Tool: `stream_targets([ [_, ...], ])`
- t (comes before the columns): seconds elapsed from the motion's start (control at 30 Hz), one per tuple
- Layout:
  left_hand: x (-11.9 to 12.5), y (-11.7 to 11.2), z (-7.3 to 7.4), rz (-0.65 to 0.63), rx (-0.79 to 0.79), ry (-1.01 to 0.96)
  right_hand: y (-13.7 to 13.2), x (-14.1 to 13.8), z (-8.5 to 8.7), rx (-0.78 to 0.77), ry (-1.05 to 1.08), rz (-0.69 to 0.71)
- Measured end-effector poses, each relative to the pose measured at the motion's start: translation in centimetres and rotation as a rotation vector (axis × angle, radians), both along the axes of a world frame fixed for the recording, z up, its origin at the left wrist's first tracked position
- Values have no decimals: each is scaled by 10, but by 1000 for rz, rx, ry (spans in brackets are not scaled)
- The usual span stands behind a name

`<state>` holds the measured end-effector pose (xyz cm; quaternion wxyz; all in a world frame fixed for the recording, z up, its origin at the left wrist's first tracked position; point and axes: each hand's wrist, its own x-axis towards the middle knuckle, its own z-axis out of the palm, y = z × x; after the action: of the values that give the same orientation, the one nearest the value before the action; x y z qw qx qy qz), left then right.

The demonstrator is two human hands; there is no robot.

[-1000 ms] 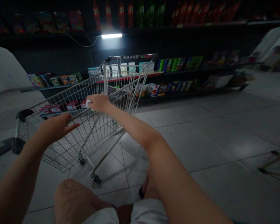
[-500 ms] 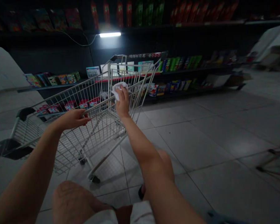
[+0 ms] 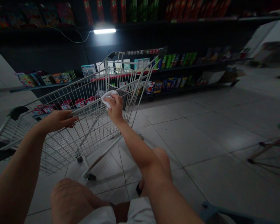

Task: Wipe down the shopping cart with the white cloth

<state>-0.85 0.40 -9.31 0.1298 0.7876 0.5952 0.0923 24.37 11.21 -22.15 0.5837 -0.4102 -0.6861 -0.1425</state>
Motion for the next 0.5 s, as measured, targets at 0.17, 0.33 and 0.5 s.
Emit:
stream_targets([
  [0.17, -13, -3, 1, 10, -27, -64, -32, -29, -69, -215, -304, 237],
  [0.33, -27, -6, 1, 53, -90, -117, -37, -22, -46, -221, -266, 302],
  [0.5, -35, -13, 2, 70, -93, -97, -18, -30, 14, -80, 11, 125],
])
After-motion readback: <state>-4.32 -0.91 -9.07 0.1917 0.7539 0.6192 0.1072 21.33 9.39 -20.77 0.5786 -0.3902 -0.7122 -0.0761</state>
